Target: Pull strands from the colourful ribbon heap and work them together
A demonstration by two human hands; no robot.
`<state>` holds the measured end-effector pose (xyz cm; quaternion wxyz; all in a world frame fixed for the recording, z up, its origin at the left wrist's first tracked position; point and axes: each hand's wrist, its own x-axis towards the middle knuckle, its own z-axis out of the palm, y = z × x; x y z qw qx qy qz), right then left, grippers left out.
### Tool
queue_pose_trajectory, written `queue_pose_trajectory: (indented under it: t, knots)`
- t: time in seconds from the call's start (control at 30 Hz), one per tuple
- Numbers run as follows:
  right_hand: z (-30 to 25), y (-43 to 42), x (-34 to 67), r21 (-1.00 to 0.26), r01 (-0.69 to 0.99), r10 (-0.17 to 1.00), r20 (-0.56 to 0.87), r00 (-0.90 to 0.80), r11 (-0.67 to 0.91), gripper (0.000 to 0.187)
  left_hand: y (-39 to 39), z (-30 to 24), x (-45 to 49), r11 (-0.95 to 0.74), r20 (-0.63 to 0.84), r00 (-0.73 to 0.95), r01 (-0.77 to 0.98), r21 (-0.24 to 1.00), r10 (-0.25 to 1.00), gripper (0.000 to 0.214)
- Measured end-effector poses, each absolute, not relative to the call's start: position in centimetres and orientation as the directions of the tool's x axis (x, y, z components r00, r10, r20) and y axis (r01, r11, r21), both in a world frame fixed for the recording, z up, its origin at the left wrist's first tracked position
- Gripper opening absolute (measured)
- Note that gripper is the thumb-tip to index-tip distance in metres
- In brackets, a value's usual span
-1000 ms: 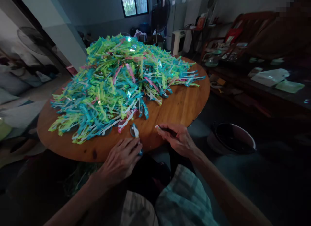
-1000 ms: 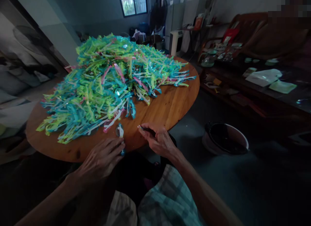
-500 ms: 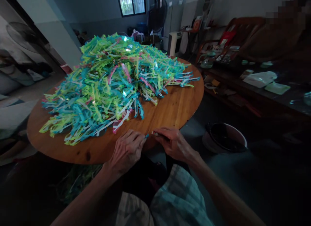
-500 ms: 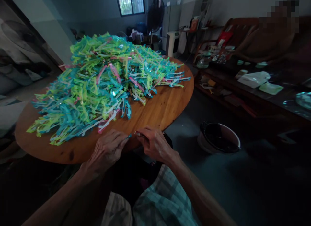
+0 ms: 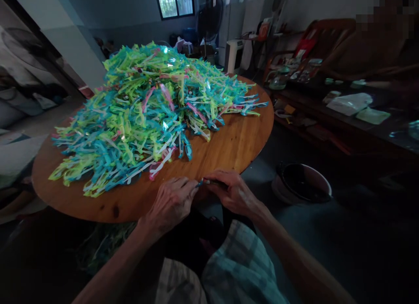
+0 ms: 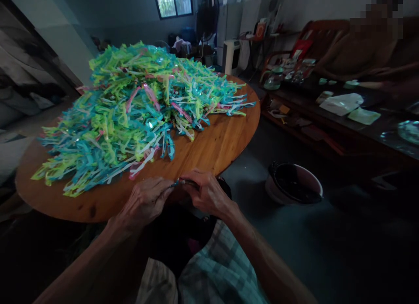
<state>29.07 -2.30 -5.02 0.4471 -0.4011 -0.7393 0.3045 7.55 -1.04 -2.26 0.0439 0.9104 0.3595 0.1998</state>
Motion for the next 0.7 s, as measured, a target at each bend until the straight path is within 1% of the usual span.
queue_pose_trajectory:
  t: [0.13, 0.23, 0.37, 0.53, 0.7]
  knots:
    - [-5.2, -2.5, 29.0, -0.819, 0.3, 0.867, 0.423, -0.262, 0.49, 0.02, -0.9, -2.3, 7.4, -0.736, 0.294, 0.676, 0.634, 0.235, 0.676, 0.022]
    - [-5.1, -2.7, 28.8, -0.81, 0.295, 0.858, 0.442, -0.26, 0.507, 0.02, -0.5, -2.2, 7.1, -0.753, 0.273, 0.702, 0.597, 0.279, 0.658, 0.025]
    - [-4.6, -2.6, 28.8, -0.798, 0.303, 0.846, 0.434, -0.31, 0.521, 0.021, -0.1, -2.0, 6.5, -0.751, 0.222, 0.727, 0.567, 0.337, 0.649, 0.026]
    - [-4.0, -2.4, 28.7, -0.828, 0.274, 0.847, 0.378, -0.373, 0.49, 0.024, -0.2, -1.7, 6.1, -0.769, 0.289, 0.718, 0.541, 0.34, 0.633, 0.025]
    - [-3.2, -2.6, 28.2, -0.795, 0.299, 0.818, 0.381, -0.43, 0.527, 0.026, -0.3, -1.9, 5.3, -0.777, 0.317, 0.712, 0.54, 0.323, 0.627, 0.025]
